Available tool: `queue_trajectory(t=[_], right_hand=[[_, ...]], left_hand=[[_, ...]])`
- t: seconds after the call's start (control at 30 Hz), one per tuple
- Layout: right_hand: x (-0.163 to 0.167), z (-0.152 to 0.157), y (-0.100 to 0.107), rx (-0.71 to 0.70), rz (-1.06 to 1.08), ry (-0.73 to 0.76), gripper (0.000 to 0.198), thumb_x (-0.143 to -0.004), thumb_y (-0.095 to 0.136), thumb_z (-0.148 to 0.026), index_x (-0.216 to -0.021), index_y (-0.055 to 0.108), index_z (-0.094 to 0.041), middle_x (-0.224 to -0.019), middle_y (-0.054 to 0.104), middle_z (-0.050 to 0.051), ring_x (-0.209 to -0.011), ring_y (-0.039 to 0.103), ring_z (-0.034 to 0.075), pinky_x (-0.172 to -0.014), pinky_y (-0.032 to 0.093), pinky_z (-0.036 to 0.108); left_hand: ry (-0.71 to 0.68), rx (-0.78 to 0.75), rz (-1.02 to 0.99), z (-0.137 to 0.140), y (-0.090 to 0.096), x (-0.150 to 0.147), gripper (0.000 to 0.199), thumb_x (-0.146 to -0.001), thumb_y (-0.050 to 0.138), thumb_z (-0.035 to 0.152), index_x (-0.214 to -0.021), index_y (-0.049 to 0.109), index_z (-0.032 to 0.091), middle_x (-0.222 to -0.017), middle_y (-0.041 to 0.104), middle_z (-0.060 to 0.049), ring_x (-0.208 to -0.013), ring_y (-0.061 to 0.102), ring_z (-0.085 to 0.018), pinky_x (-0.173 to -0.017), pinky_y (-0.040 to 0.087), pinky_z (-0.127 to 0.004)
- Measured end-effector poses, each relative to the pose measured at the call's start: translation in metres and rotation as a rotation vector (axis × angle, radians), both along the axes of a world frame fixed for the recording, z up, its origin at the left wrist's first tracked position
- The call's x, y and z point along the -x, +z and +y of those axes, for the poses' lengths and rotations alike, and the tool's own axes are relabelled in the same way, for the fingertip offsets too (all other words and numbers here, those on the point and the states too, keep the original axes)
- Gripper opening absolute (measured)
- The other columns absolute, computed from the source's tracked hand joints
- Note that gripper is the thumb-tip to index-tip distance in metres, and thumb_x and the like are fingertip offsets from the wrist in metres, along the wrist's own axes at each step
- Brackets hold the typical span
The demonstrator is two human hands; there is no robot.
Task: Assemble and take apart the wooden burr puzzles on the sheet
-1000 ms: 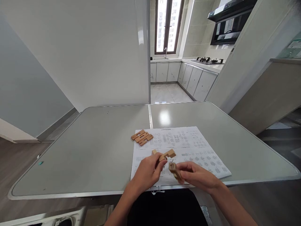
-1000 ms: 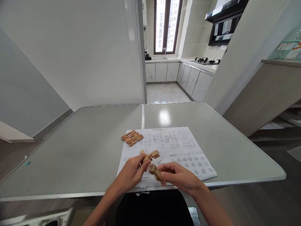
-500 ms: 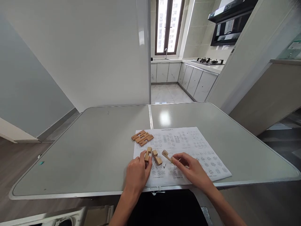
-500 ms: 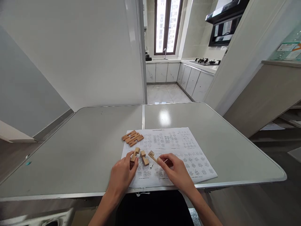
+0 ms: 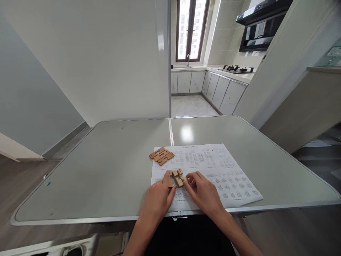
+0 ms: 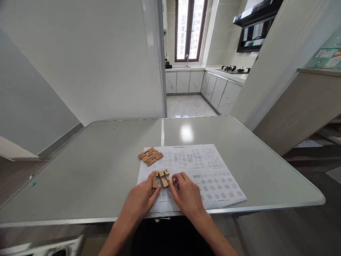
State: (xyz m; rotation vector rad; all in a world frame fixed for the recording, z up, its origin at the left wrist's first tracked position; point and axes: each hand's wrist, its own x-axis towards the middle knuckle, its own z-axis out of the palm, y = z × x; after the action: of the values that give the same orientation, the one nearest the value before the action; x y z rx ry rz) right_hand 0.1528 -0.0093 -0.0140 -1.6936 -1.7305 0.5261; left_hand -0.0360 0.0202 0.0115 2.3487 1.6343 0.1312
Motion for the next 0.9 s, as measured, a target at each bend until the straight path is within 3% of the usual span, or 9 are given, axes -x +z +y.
queue_trajectory(t=[0.17, 0.3, 0.47, 0.63, 0.9], right_hand=[[-0.001, -0.006, 0.006, 0.04, 0.152, 0.134, 0.017, -0.102, 0.056, -0.038, -0.109, 0.066, -0.027, -0.102, 0.07, 0.006, -0.083, 0.069, 0.024, -0.076, 0.053, 0.037], [-0.009, -0.013, 0.009, 0.063, 0.315, 0.242, 0.023, -0.103, 0.055, -0.038, -0.12, 0.067, -0.029, -0.111, 0.072, 0.006, -0.094, 0.07, 0.024, -0.083, 0.055, 0.036], [-0.024, -0.022, 0.004, 0.102, 0.411, 0.136, 0.028, -0.102, 0.056, -0.046, -0.118, 0.069, -0.027, -0.105, 0.075, 0.006, -0.092, 0.071, 0.025, -0.075, 0.054, 0.034], [-0.044, -0.029, -0.004, 0.158, 0.468, 0.039, 0.034, -0.1, 0.056, -0.054, -0.111, 0.07, -0.025, -0.092, 0.075, 0.005, -0.086, 0.07, 0.024, -0.076, 0.053, 0.034], [-0.062, -0.029, -0.015, 0.136, 0.494, 0.02, 0.036, -0.1, 0.056, -0.056, -0.109, 0.07, -0.024, -0.088, 0.074, 0.004, -0.083, 0.069, 0.023, -0.078, 0.053, 0.034]], left_hand=[[-0.068, 0.044, -0.1, -0.006, 0.005, 0.005, 0.066, -0.097, 0.057, 0.038, -0.157, 0.033, 0.023, -0.113, 0.076, -0.013, -0.102, 0.074, -0.032, -0.076, 0.051, -0.033], [-0.058, -0.022, -0.153, -0.005, 0.001, 0.004, 0.075, -0.095, 0.064, 0.046, -0.157, 0.03, 0.022, -0.135, 0.066, -0.017, -0.115, 0.069, -0.035, -0.088, 0.053, -0.039], [0.09, -0.099, -0.114, 0.001, -0.007, -0.009, 0.081, -0.087, 0.072, 0.054, -0.152, 0.034, 0.023, -0.131, 0.06, -0.014, -0.099, 0.073, -0.032, -0.079, 0.055, -0.037], [0.131, -0.173, -0.156, 0.002, -0.014, -0.023, 0.085, -0.082, 0.078, 0.053, -0.147, 0.035, 0.021, -0.127, 0.057, -0.011, -0.1, 0.072, -0.031, -0.081, 0.058, -0.04], [-0.022, -0.292, -0.193, 0.02, -0.019, -0.005, 0.056, -0.088, 0.071, 0.033, -0.137, 0.047, 0.022, -0.121, 0.06, -0.01, -0.099, 0.066, -0.031, -0.088, 0.057, -0.045]])
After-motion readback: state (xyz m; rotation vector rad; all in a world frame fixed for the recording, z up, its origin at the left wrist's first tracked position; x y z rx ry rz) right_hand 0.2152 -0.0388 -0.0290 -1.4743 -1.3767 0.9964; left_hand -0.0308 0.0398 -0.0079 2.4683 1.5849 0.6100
